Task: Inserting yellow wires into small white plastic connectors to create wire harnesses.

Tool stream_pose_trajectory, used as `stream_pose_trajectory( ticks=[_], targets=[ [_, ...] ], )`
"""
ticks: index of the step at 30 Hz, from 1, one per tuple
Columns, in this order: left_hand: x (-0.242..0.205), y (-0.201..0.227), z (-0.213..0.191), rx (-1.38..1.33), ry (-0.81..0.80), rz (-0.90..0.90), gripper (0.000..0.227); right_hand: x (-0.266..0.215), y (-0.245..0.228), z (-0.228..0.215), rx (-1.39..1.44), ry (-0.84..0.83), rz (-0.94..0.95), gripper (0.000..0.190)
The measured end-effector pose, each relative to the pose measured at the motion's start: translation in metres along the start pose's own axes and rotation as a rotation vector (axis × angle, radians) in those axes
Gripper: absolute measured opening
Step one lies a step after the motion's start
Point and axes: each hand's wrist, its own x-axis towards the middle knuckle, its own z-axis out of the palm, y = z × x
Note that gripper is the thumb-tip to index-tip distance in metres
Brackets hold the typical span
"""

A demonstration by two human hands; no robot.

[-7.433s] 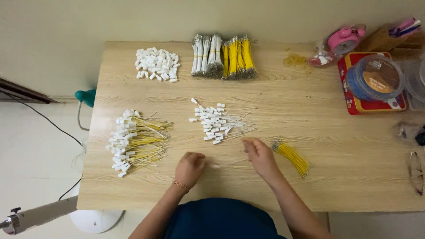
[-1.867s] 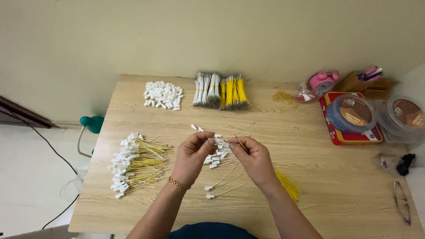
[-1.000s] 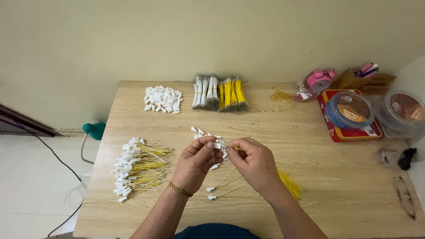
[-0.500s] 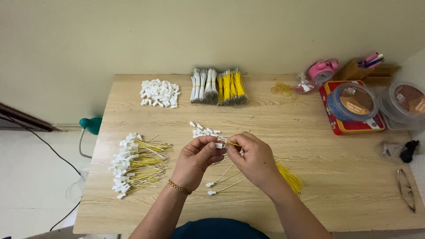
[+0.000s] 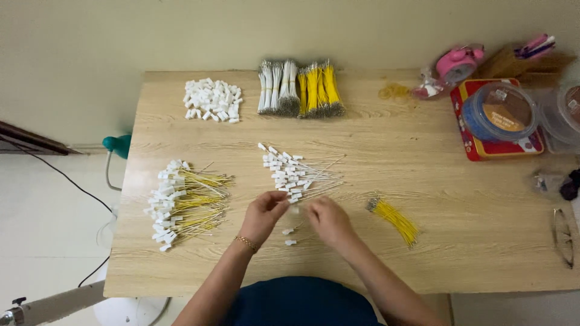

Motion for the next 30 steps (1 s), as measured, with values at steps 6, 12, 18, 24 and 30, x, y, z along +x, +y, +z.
stream_pose_trajectory(
  ticks=[6, 12, 18, 24, 30],
  targets=[
    [0.049, -0.03, -0.01, 0.787, 0.213, 0.178, 0.017, -0.017, 0.024, 0.035, 0.05, -0.101, 0.111, 0.014],
    [0.104, -0.019, 0.002, 0.957, 0.384, 0.321, 0.013, -0.019, -0.017, -0.024, 0.175, -0.122, 0.345, 0.036],
    [0.133, 0.032, -0.007, 1.167, 0.126, 0.378, 0.016, -0.018, 0.009, -0.033, 0.325, -0.035, 0.413, 0.016],
    [0.146, -0.064, 0.034, 1.392, 0.055, 0.965, 0.015, -0.023, 0.013, -0.034, 0.663, 0.143, 0.502, 0.013],
    [0.159, -0.08, 0.035, 1.465, -0.06, 0.779, 0.02, -0.019, 0.017, -0.043, 0.786, 0.257, 0.412, 0.015]
  ],
)
